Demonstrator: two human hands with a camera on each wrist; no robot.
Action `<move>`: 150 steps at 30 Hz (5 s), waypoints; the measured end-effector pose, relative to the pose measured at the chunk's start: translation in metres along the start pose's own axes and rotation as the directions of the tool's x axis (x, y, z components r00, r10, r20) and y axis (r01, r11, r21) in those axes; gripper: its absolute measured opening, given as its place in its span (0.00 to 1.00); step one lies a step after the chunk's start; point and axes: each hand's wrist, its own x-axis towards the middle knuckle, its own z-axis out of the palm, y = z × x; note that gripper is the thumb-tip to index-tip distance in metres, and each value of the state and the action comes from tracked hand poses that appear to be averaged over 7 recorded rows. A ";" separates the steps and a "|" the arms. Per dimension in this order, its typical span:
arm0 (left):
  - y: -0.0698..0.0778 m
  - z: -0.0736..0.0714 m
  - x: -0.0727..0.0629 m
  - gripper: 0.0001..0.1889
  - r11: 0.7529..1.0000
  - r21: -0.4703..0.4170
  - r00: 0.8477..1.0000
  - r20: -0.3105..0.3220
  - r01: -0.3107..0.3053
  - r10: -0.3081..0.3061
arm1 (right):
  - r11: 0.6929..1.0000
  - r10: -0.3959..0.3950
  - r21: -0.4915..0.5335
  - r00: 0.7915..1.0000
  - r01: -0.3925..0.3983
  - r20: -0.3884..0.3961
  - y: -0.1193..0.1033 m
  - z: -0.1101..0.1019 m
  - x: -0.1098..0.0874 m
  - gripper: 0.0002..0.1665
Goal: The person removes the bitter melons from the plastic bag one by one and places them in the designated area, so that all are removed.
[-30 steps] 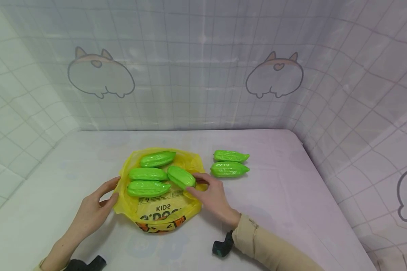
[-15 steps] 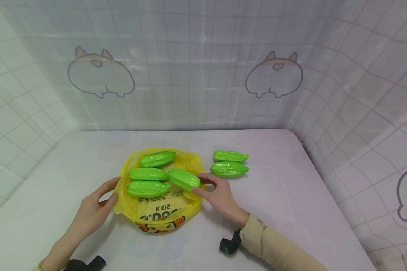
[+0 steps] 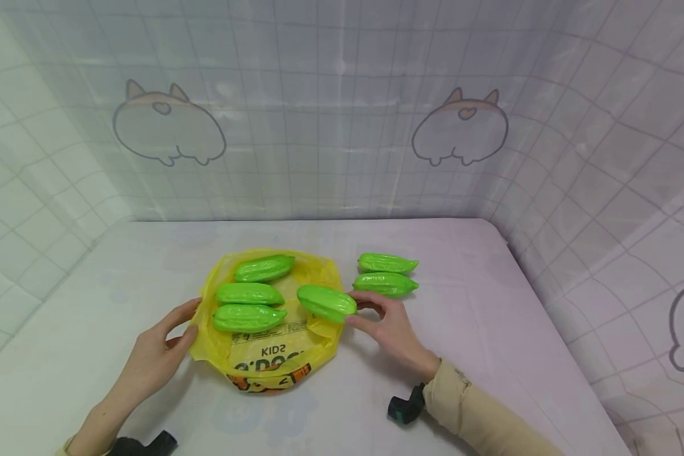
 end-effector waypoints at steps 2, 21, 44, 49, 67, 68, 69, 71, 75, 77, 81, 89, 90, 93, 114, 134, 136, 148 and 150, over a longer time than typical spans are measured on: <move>0.001 0.000 0.000 0.26 1.000 0.005 1.000 -0.003 -0.001 0.001 | 1.000 -0.015 -0.008 1.000 0.015 0.010 0.002 -0.005 -0.001 0.25; -0.002 0.000 0.000 0.27 1.000 0.007 1.000 0.005 0.009 -0.009 | 0.998 -0.020 -0.052 0.999 0.021 0.031 0.012 -0.040 -0.013 0.24; -0.002 0.001 0.000 0.26 1.000 0.004 1.000 0.000 0.007 -0.007 | 0.997 -0.026 -0.072 0.999 0.028 0.032 0.021 -0.069 -0.024 0.24; 0.000 0.001 0.000 0.26 1.000 0.005 1.000 0.000 0.010 -0.010 | 0.997 -0.022 -0.069 1.000 0.023 0.021 0.023 -0.073 -0.027 0.23; 0.002 -0.001 0.000 0.26 1.000 0.017 1.000 0.004 0.013 -0.014 | 0.993 0.052 -0.108 0.999 -0.051 0.004 0.032 -0.083 -0.037 0.24; 0.002 -0.001 0.000 0.26 1.000 0.017 1.000 0.004 0.013 -0.013 | 0.993 0.051 -0.110 0.999 -0.050 0.005 0.032 -0.083 -0.037 0.24; 0.002 -0.001 0.000 0.26 1.000 0.017 1.000 0.004 0.012 -0.012 | 0.992 0.049 -0.114 0.999 -0.048 0.005 0.032 -0.083 -0.037 0.24; 0.002 -0.001 0.000 0.26 1.000 0.014 1.000 0.003 0.010 -0.010 | 0.992 0.045 -0.117 0.999 -0.045 0.001 0.032 -0.083 -0.037 0.24; 0.002 -0.001 0.000 0.26 1.000 0.015 1.000 -0.002 0.004 -0.004 | 0.990 0.036 -0.133 0.999 -0.037 -0.013 0.033 -0.082 -0.037 0.24; 0.002 -0.001 0.001 0.26 1.000 0.019 1.000 -0.003 0.002 -0.002 | 0.989 0.033 -0.140 0.999 -0.036 -0.021 0.034 -0.082 -0.037 0.25; 0.001 0.000 0.000 0.26 1.000 0.024 1.000 -0.001 -0.001 0.001 | 0.987 0.041 -0.152 0.998 -0.047 -0.040 0.035 -0.080 -0.037 0.25; 0.000 -0.001 0.000 0.26 1.000 0.020 1.000 0.003 0.001 -0.001 | 0.976 0.070 -0.199 0.995 -0.084 -0.076 0.036 -0.079 -0.037 0.25; 0.000 -0.001 0.000 0.26 1.000 0.020 1.000 0.004 0.001 -0.001 | 0.975 0.075 -0.201 0.994 -0.090 -0.081 0.036 -0.079 -0.037 0.25; 0.000 -0.001 0.000 0.26 1.000 0.015 1.000 0.004 0.002 -0.002 | 0.972 0.089 -0.209 0.991 -0.108 -0.099 0.035 -0.078 -0.037 0.24; 0.000 0.000 0.001 0.26 1.000 0.019 1.000 0.007 0.008 -0.008 | 0.981 0.066 -0.174 0.988 -0.090 -0.138 0.036 -0.079 -0.036 0.24; 0.001 -0.001 0.000 0.26 1.000 0.021 1.000 0.005 -0.003 0.003 | 0.989 0.022 -0.140 0.983 -0.048 -0.182 0.038 -0.077 -0.036 0.21; 0.001 -0.001 0.000 0.26 1.000 0.018 1.000 0.004 -0.002 0.002 | 0.990 0.022 -0.130 0.982 -0.046 -0.186 0.038 -0.077 -0.036 0.21; 0.001 -0.001 0.001 0.26 1.000 0.016 1.000 0.001 -0.004 0.004 | 0.989 -0.083 -0.140 0.963 0.048 -0.255 0.026 -0.071 -0.032 0.20; 0.001 -0.001 0.001 0.26 1.000 0.017 1.000 0.000 -0.004 0.004 | 0.989 -0.092 -0.139 0.963 0.058 -0.251 0.020 -0.068 -0.029 0.20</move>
